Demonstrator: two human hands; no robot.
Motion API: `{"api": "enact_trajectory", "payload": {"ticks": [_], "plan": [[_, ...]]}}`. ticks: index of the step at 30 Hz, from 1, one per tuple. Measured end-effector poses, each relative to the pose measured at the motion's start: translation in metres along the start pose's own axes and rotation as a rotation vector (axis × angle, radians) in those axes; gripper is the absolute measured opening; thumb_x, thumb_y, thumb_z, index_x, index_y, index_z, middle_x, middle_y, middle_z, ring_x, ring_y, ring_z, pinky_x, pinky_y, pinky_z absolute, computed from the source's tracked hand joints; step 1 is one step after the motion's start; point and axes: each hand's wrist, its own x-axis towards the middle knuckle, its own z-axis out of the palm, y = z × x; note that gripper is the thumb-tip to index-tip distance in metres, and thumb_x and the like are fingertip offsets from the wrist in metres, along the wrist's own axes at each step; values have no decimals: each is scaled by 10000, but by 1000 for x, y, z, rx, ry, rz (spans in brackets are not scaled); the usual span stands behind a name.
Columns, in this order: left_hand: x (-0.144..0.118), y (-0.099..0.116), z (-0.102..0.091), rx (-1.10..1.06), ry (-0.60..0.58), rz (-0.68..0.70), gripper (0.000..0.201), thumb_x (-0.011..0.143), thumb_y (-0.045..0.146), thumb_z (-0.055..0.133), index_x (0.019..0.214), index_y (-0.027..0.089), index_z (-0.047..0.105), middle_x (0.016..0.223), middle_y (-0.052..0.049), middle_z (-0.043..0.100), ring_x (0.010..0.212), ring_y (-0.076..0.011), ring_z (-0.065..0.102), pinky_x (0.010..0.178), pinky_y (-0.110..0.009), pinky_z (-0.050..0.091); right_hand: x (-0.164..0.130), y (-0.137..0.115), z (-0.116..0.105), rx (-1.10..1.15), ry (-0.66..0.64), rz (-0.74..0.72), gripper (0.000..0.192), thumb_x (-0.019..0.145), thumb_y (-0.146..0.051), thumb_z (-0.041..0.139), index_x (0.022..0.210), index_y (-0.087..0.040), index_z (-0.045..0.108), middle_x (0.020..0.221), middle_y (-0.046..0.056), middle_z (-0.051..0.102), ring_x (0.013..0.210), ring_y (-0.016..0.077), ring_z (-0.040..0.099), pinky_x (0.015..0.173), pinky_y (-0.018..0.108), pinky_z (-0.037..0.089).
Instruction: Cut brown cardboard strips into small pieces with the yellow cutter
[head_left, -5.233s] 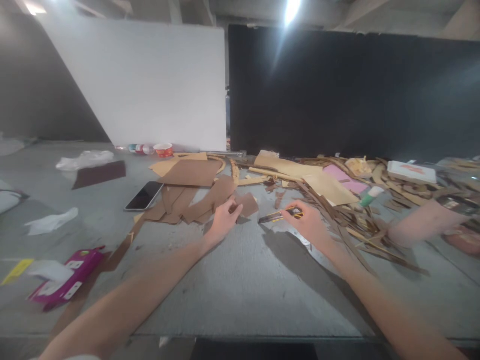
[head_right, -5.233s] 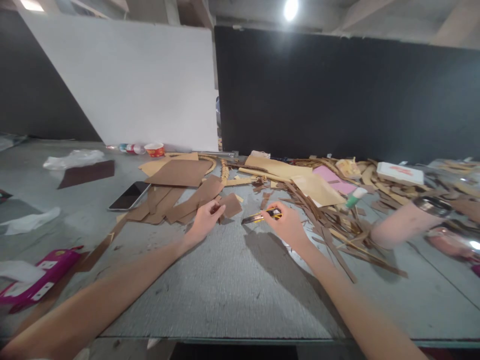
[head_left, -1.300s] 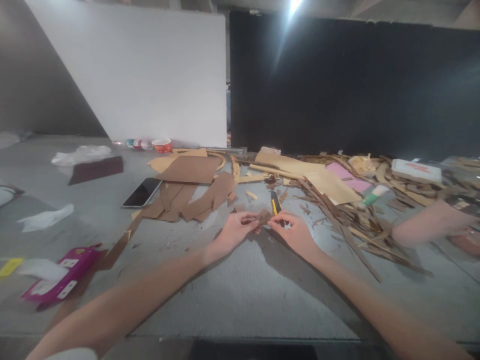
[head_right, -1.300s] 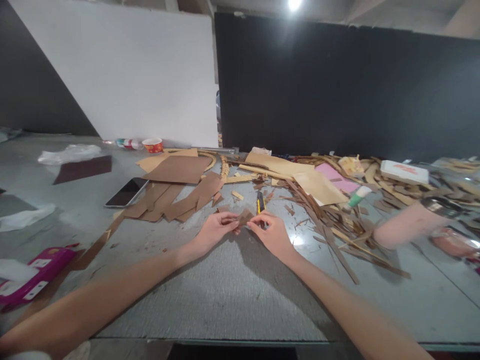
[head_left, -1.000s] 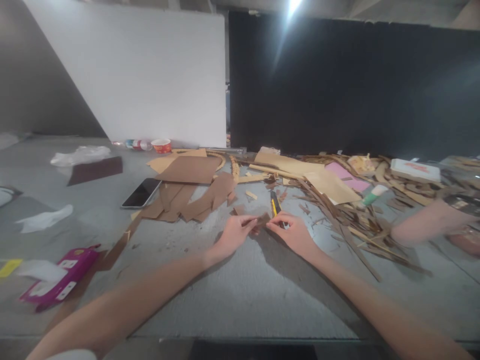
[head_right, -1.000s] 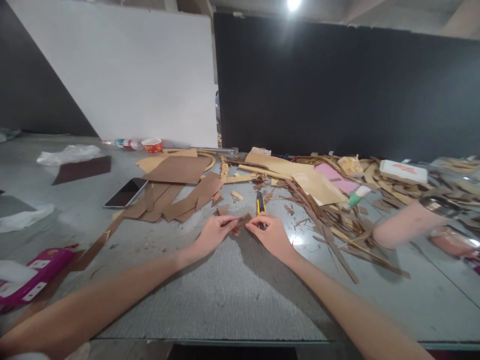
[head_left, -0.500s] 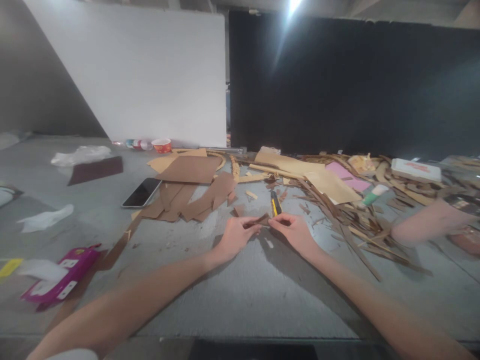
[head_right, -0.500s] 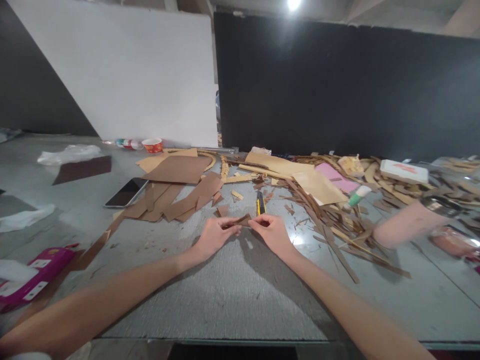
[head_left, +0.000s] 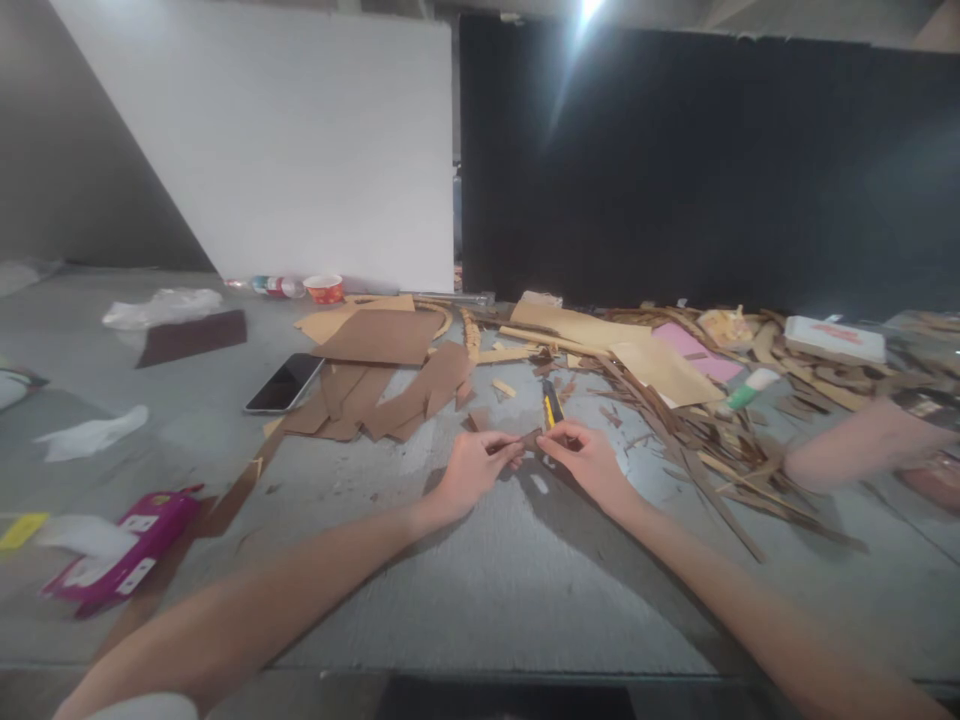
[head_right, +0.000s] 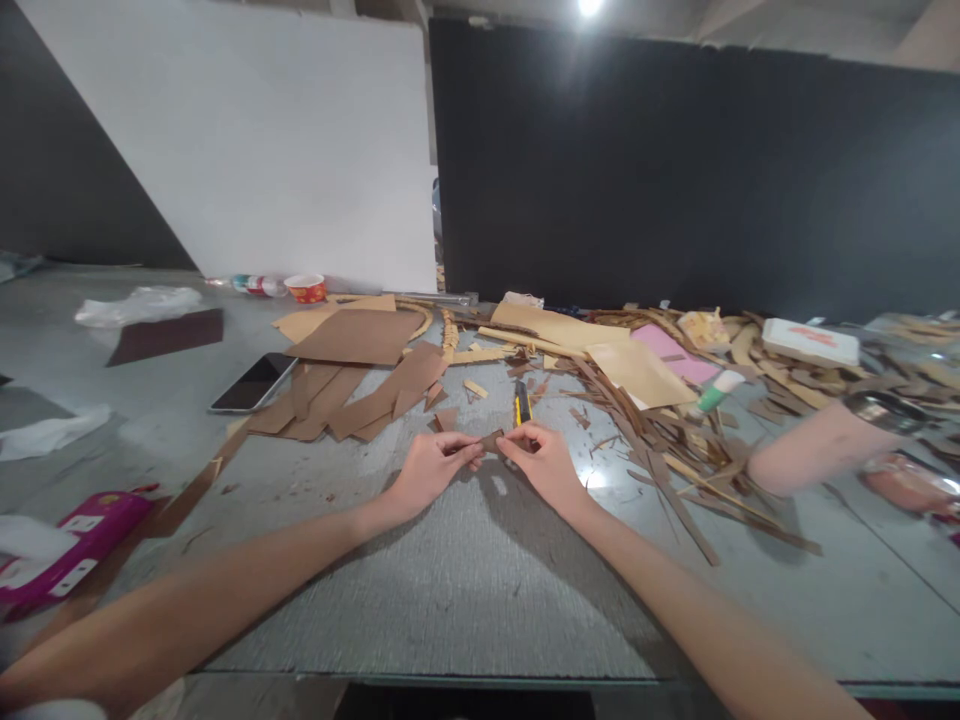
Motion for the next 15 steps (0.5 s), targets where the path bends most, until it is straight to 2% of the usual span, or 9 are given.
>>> {"api": "enact_trajectory", "payload": {"ticks": [2,6,10,15], "plan": [[0,-1,1,-19,0,-8,342,932,510,775,1007,191,873,811,-75,823,743,-213,755,658,-286,555,1,2,0,9,8,-26,401,852,-618,784,823,-220,755,876,53,733,775,205,625,700,328,472],[0,1,0,-43,-2,-10,382,922,555,790,1008,192,871,815,-77,824,751,-222,768,652,-292,574,2,2,1,65,-4,2,417,843,-609,809,962,-223,708,869,33,725,770,202,645,725,333,515],[0,4,-2,-58,3,1,396,907,590,804,949,201,862,815,-74,829,764,-232,786,697,-317,618,1,-1,1,107,-39,-3,436,857,-603,790,1049,-217,728,955,65,773,857,229,701,799,363,555],[1,3,-1,-105,5,3,384,916,583,804,942,204,856,840,-75,832,767,-226,790,767,-344,654,-3,-9,0,98,-134,68,450,934,-667,681,936,-223,755,810,35,740,742,210,656,701,334,517]]}}
